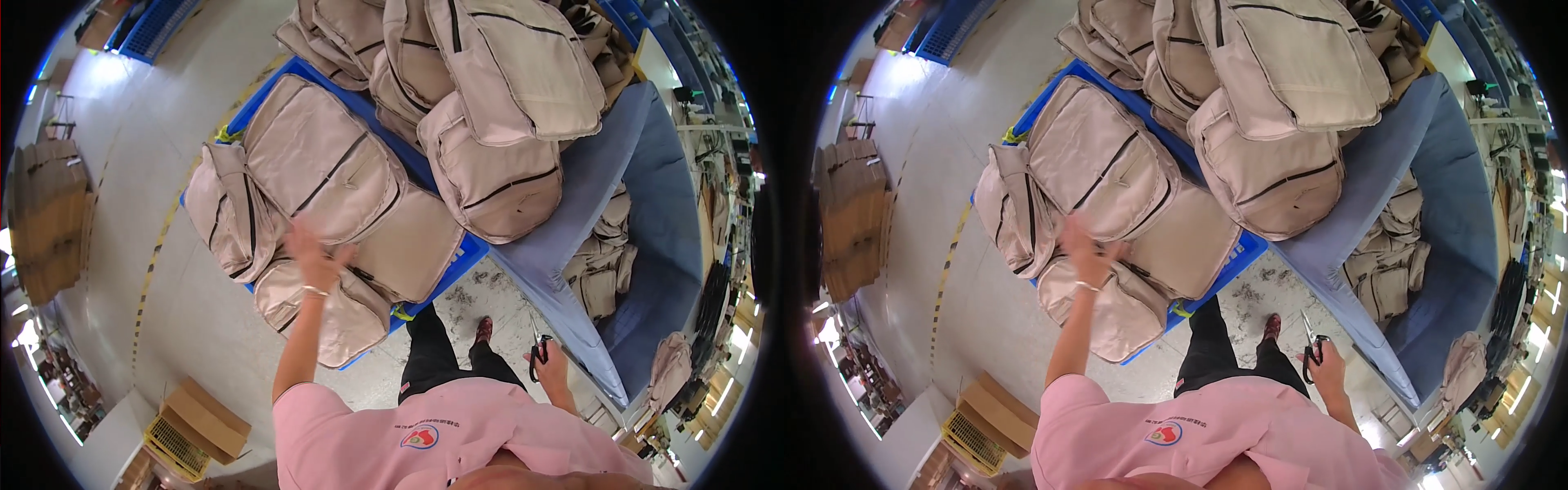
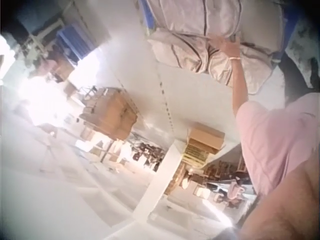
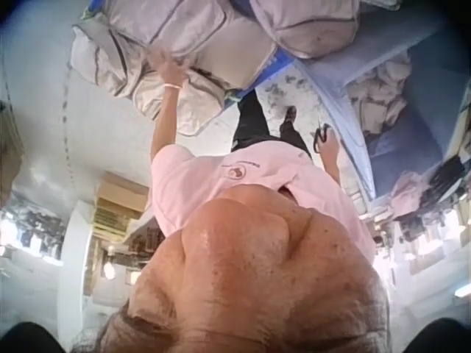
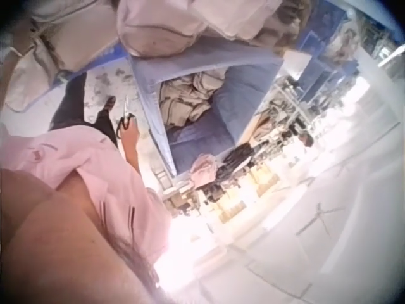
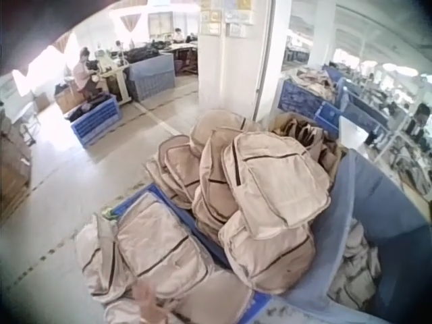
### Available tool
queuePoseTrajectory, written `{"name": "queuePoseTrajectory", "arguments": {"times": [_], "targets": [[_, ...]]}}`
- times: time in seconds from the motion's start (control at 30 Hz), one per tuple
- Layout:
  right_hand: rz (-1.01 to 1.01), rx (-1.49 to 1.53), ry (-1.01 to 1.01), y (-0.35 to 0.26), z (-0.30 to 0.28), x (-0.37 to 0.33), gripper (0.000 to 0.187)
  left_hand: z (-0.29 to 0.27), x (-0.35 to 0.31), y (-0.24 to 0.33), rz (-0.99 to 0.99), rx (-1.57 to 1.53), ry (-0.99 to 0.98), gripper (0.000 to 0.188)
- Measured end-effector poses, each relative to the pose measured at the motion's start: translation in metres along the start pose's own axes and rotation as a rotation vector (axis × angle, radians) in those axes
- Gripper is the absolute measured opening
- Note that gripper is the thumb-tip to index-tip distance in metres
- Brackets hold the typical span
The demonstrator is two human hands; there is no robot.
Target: The recorder uses scissors to trim loose threads from several manufactured backpack panels and then organizes them into bins.
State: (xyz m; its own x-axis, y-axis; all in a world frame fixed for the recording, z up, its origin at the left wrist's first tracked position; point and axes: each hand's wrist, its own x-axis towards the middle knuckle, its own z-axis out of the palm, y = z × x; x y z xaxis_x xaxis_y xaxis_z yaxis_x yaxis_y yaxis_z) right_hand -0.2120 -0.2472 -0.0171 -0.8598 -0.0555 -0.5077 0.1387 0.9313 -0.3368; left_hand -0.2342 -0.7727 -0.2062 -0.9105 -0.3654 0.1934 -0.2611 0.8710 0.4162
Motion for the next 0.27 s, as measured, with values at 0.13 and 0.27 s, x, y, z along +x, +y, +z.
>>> {"name": "queuePoseTrajectory", "arguments": {"times": [0.13,0.27], "targets": [[-0.016,0.037,-0.022,-0.01,0.01,0.002,0.041,0.059,0.016,0.028,-0.185,0.032,-0.243,0.093],[0.069,0.017,-0.026,-0.012,0.008,0.001,0.043,0.103,0.081,-0.002,-0.342,0.28,-0.311,0.101]]}}
